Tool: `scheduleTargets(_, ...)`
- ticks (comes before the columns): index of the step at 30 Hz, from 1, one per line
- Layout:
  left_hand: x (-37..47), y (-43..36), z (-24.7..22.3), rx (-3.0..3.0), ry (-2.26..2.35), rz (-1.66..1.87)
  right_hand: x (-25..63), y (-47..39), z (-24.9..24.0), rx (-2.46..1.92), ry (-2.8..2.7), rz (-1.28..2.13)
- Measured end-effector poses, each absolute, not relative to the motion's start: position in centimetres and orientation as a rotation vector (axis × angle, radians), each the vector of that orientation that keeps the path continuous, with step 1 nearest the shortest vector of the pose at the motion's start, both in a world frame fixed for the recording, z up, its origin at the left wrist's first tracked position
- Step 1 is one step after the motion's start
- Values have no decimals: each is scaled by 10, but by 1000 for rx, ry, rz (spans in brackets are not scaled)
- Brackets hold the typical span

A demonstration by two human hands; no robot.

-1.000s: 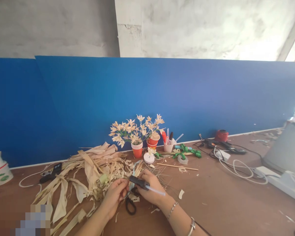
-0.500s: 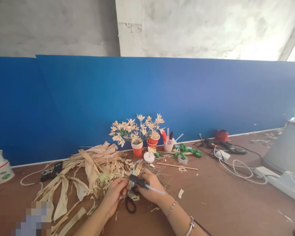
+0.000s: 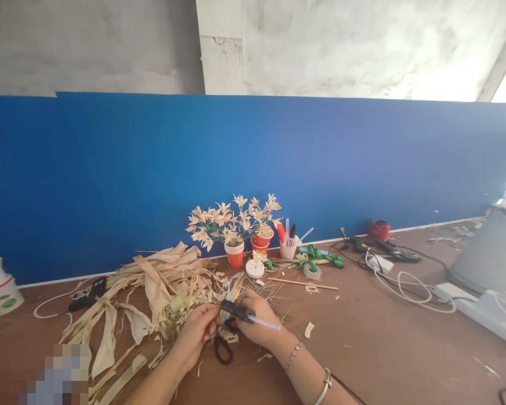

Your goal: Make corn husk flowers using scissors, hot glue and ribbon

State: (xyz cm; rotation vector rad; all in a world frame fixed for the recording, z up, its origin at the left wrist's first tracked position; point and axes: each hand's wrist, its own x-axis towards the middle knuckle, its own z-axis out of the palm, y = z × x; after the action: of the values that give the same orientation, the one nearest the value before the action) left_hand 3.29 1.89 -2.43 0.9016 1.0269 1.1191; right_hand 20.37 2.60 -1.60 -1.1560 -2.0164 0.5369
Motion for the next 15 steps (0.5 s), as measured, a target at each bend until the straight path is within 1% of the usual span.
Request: scheduleTargets(15,31,18,-25,916,1021,1123,204,25,-13,-1138,-2047,541)
